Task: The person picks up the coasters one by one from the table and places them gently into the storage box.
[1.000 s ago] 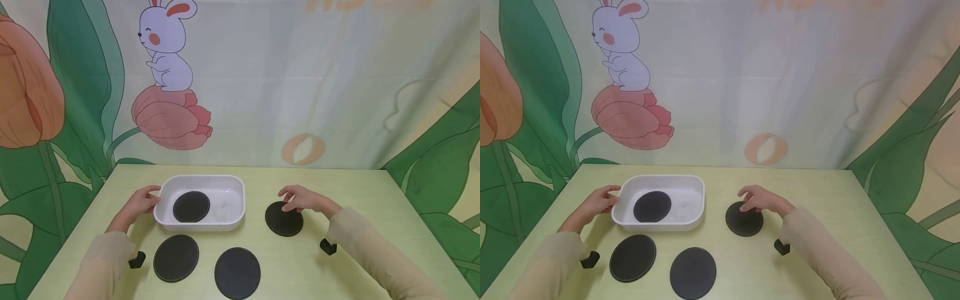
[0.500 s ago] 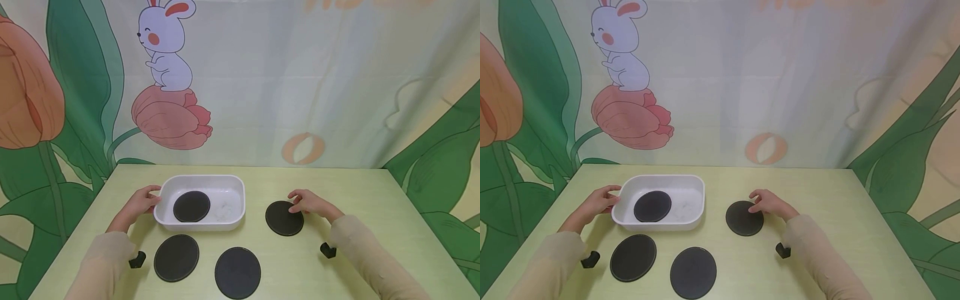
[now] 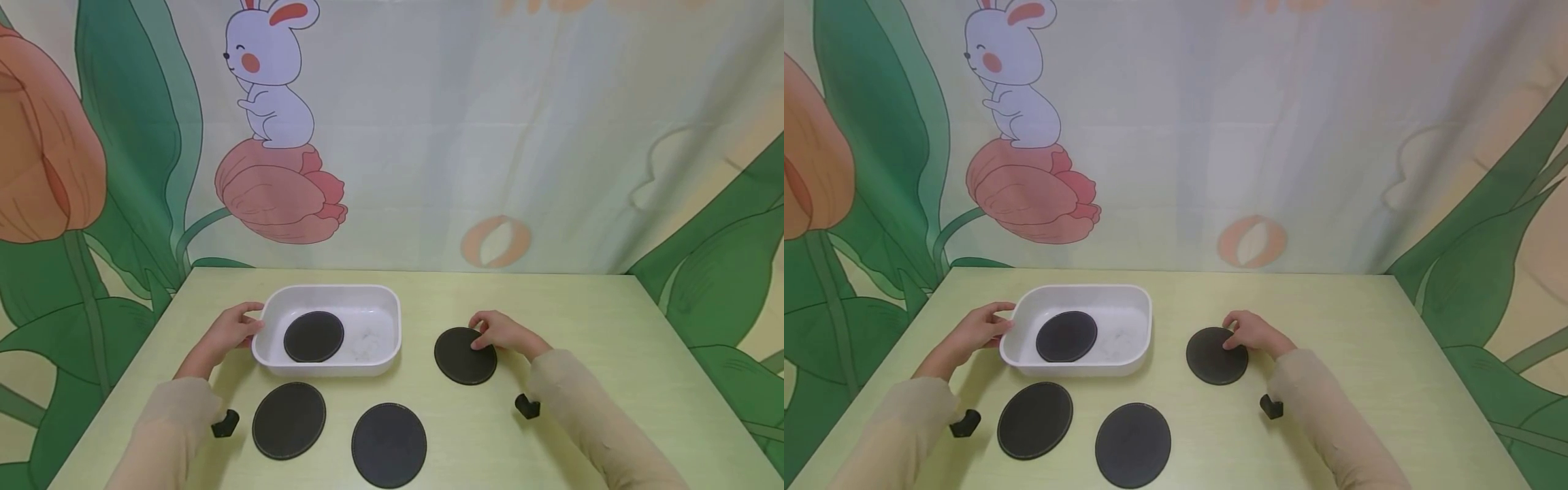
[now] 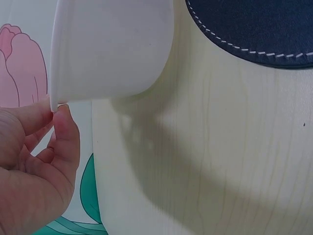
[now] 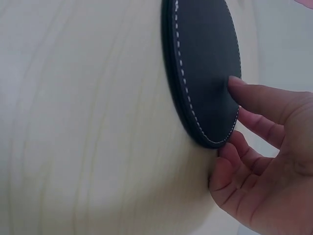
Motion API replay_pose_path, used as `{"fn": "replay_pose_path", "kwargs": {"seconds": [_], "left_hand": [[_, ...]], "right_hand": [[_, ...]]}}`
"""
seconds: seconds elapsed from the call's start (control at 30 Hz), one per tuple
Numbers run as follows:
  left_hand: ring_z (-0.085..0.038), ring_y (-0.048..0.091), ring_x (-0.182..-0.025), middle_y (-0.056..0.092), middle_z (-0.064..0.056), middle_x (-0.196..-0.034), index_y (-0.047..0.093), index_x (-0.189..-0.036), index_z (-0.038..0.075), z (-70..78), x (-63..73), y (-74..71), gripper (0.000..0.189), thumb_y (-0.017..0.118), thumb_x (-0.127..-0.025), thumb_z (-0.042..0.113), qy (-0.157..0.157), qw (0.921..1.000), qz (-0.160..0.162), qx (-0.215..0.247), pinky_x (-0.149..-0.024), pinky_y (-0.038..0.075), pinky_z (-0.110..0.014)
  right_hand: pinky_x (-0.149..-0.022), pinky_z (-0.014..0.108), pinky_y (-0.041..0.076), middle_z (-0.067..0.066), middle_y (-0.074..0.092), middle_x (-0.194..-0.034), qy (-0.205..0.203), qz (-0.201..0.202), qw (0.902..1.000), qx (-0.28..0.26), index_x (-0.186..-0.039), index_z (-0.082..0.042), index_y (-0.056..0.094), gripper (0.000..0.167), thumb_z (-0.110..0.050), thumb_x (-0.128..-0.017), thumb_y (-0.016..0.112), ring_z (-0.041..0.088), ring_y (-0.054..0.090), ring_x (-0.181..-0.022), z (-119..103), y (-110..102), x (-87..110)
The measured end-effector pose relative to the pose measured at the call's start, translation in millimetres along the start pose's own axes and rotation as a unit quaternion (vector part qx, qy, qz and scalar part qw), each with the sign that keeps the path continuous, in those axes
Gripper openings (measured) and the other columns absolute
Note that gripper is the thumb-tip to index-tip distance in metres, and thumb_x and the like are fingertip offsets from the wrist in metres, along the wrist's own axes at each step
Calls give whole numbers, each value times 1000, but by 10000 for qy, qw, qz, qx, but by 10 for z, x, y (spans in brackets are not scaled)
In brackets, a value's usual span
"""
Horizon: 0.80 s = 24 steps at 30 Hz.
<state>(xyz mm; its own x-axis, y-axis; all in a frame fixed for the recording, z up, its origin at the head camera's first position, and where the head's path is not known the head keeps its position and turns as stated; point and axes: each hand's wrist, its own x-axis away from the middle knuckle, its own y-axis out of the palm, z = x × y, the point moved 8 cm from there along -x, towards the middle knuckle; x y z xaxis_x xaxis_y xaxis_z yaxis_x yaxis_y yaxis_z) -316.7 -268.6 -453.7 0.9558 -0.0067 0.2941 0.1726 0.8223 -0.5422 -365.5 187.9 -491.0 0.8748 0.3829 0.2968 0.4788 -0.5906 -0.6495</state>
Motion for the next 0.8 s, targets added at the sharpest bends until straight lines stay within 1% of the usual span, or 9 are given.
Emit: {"fn": "replay_pose_path", "kwargs": {"seconds": [0.07,0.1,0.33,0.5,0.57,0.63,0.8], "left_hand": [[-18,56,-80,51,-28,-109,33,-131,-1,-2,-3,0,46,49,-89,9,0,10000,4,6,-67,50,-28],[-18,56,-80,51,-27,-108,33,-131,-1,-4,-4,0,46,49,-89,9,-4,10000,5,17,-68,51,-28],[-17,57,-79,52,-28,-108,32,-131,-2,-4,2,6,46,49,-90,9,64,9999,-31,83,-67,50,-26],[-19,57,-83,51,-28,-110,32,-132,-2,5,13,5,46,48,-90,9,85,9999,-28,102,-68,50,-26],[-20,58,-85,50,-29,-111,31,-132,-2,5,15,2,46,47,-90,9,83,9999,-23,100,-68,50,-27],[-20,58,-86,50,-29,-111,31,-132,-2,9,18,1,46,47,-90,9,103,9999,-30,91,-69,50,-28],[-20,58,-86,50,-29,-111,31,-132,-2,14,20,4,46,47,-90,9,118,9999,-23,81,-70,50,-29]], "right_hand": [[-58,26,37,14,50,-87,-33,-9,10000,67,-99,0,53,35,-5,-70,71,19,43,-72,-2,4,-16],[-58,27,37,14,50,-86,-11,-4,10000,57,-98,0,53,34,-5,-69,71,20,44,-72,4,5,-23],[-56,26,35,10,47,-82,62,-83,9998,151,-92,1,49,31,-2,-69,70,18,41,-68,11,15,-50],[-58,26,34,5,43,-78,185,-72,9989,429,-88,1,49,30,-4,-69,71,18,40,-69,5,5,-66],[-59,26,35,5,43,-78,226,-80,9982,548,-87,0,48,30,-5,-69,71,18,40,-72,1,5,-69],[-60,26,35,5,44,-79,316,-81,9977,590,-86,0,49,29,-6,-69,71,19,41,-72,7,8,-74],[-60,26,35,5,44,-79,368,-104,9970,671,-86,0,48,29,-6,-69,71,18,41,-71,3,15,-75]]}}
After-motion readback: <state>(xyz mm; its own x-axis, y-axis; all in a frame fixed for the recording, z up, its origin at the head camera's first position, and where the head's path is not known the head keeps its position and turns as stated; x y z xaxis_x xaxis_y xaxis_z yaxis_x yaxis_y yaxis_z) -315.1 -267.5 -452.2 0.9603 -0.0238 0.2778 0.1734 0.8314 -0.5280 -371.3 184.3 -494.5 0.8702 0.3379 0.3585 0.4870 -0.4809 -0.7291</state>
